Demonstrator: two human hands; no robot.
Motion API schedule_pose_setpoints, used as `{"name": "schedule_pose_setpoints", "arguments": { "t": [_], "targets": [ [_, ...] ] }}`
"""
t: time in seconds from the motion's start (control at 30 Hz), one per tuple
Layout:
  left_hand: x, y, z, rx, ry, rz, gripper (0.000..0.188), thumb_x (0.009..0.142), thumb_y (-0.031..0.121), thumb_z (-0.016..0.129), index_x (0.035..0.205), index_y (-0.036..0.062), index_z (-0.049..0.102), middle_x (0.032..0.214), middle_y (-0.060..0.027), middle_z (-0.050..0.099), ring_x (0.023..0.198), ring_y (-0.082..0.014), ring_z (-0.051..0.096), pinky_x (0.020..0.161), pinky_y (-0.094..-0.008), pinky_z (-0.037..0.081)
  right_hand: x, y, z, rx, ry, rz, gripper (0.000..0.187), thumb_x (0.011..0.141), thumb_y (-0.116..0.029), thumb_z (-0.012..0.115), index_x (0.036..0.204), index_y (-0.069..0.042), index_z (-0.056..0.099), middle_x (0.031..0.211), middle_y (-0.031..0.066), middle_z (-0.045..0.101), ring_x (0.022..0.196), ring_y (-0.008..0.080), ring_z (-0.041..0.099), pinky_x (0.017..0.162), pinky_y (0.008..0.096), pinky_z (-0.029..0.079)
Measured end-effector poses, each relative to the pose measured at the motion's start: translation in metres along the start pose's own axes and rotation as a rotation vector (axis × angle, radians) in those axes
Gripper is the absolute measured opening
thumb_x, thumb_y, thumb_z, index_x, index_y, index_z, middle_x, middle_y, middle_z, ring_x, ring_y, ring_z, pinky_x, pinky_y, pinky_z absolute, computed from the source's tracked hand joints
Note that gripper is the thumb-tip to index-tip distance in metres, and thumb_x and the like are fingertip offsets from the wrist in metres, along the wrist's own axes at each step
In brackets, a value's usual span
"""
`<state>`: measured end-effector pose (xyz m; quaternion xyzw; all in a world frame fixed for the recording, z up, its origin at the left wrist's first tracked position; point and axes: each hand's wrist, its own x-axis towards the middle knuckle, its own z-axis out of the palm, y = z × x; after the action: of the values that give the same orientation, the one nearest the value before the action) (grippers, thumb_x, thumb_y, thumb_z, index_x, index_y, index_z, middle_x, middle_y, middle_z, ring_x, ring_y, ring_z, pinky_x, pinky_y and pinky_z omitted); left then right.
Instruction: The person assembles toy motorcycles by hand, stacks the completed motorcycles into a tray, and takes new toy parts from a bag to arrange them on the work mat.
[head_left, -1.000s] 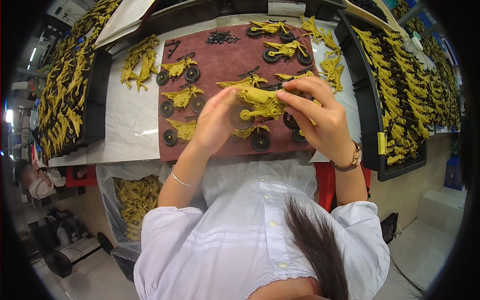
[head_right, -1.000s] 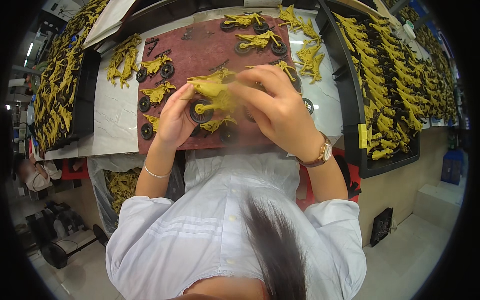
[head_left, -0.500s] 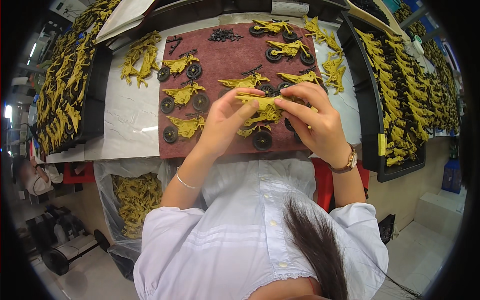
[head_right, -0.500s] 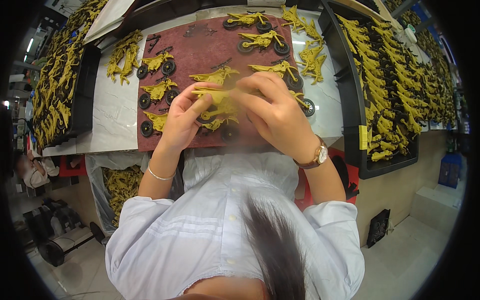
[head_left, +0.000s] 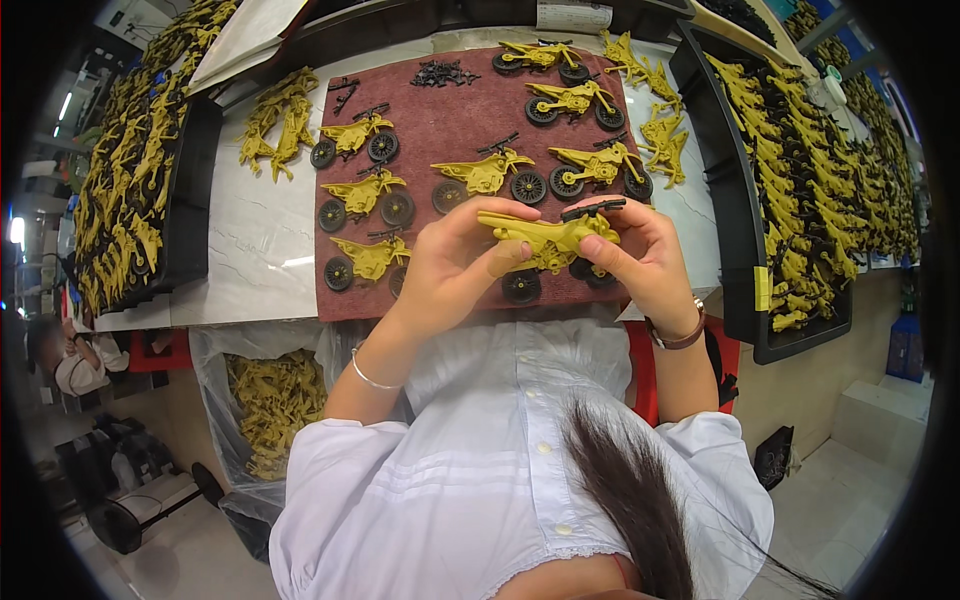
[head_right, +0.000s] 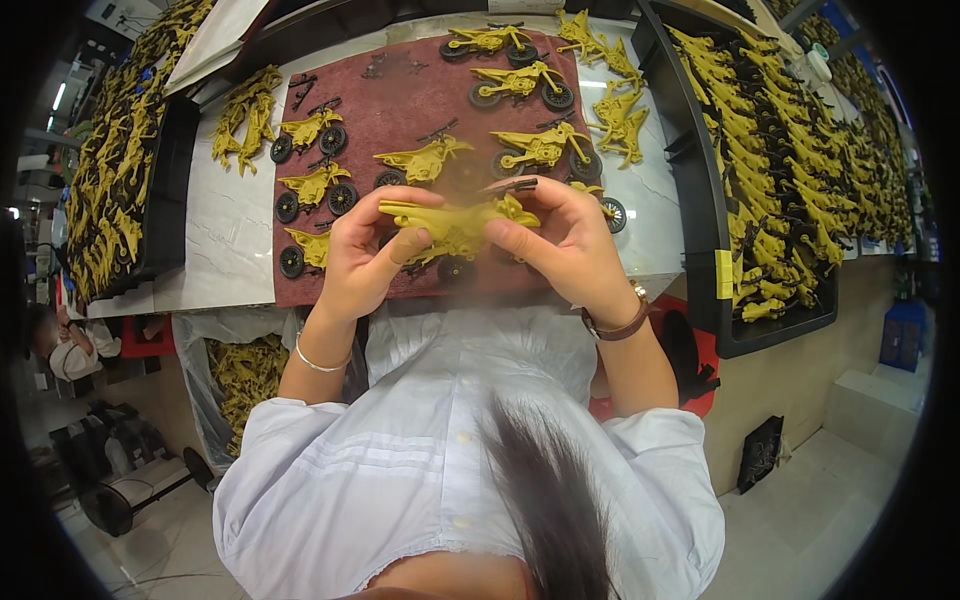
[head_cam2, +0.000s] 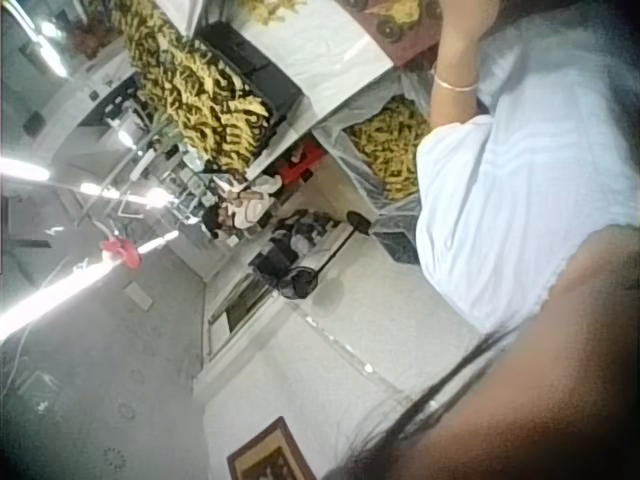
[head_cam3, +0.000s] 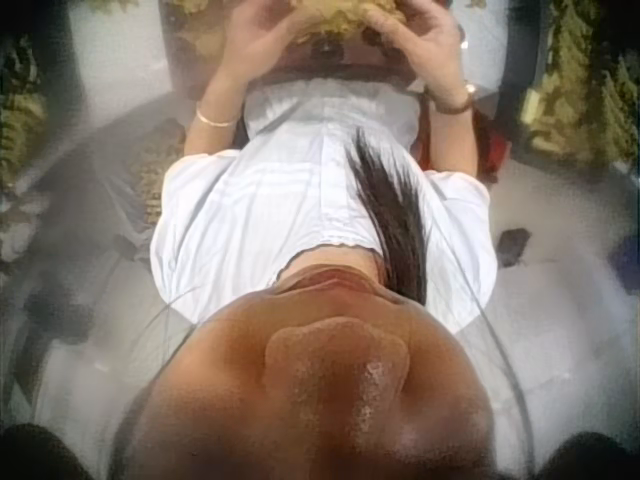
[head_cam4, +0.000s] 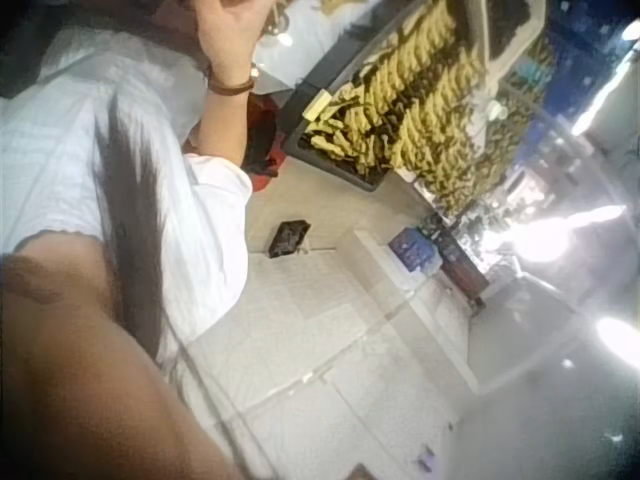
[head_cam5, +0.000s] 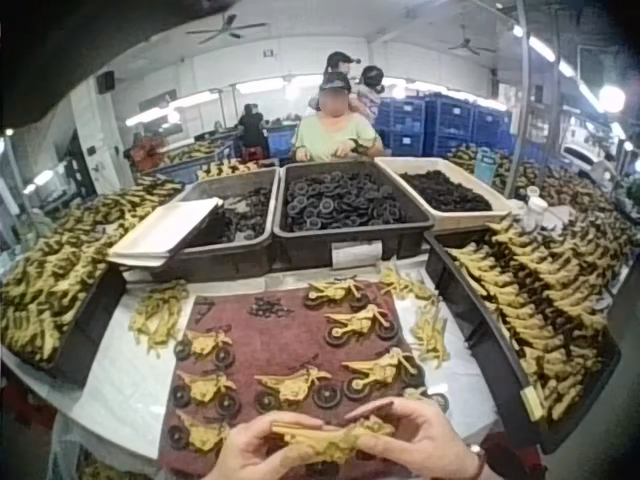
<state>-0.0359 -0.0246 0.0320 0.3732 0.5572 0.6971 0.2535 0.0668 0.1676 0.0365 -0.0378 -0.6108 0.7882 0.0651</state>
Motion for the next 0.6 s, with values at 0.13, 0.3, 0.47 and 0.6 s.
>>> {"name": "schedule_pose_setpoints", "arguments": {
  "t": [0.13, 0.3, 0.47, 0.6],
  "targets": [
    [0.001, 0.001, 0.007, -0.09, 0.035, -0.042, 0.028, 0.091, 0.006, 0.059, 0.118, -0.0031, 0.053, 0.113, -0.0121, 0.062, 0.103, -0.0155, 0.059, 0.089, -0.0302, 0.048, -0.002, 0.009, -0.007, -0.036, -0.033, -0.039, 0.034, 0.083, -0.004, 0.069, 0.114, 0.003, 0.057, 0.104, 0.0054, 0.062, 0.088, 0.0079, 0.057, 0.072, 0.0221, 0.047],
    [0.002, -0.003, 0.004, -0.116, 0.043, -0.066, 0.026, 0.092, 0.007, 0.058, 0.115, -0.0037, 0.054, 0.112, -0.0132, 0.063, 0.103, -0.0161, 0.059, 0.089, -0.0306, 0.048, -0.002, 0.017, -0.002, -0.01, 0.01, -0.14, 0.034, 0.084, -0.001, 0.067, 0.115, 0.003, 0.056, 0.104, 0.0071, 0.063, 0.088, 0.0086, 0.058, 0.072, 0.0215, 0.048],
    [0.002, -0.002, 0.005, 0.018, 0.081, -0.047, 0.023, 0.091, 0.011, 0.06, 0.108, -0.0038, 0.057, 0.105, -0.0104, 0.063, 0.097, -0.0132, 0.059, 0.085, -0.0274, 0.048, -0.005, 0.018, -0.002, -0.019, 0.002, -0.091, 0.034, 0.084, 0.0, 0.066, 0.116, 0.003, 0.055, 0.104, 0.0074, 0.062, 0.089, 0.0093, 0.059, 0.073, 0.0219, 0.049],
    [0.003, -0.003, 0.004, -0.012, 0.079, -0.035, 0.022, 0.09, 0.01, 0.06, 0.108, -0.0033, 0.057, 0.105, -0.0104, 0.063, 0.096, -0.013, 0.059, 0.085, -0.0271, 0.048, -0.005, 0.015, -0.003, -0.067, 0.003, -0.07, 0.033, 0.084, 0.0, 0.066, 0.115, 0.004, 0.055, 0.103, 0.0072, 0.062, 0.089, 0.0097, 0.06, 0.075, 0.0222, 0.049]
  ]
}}
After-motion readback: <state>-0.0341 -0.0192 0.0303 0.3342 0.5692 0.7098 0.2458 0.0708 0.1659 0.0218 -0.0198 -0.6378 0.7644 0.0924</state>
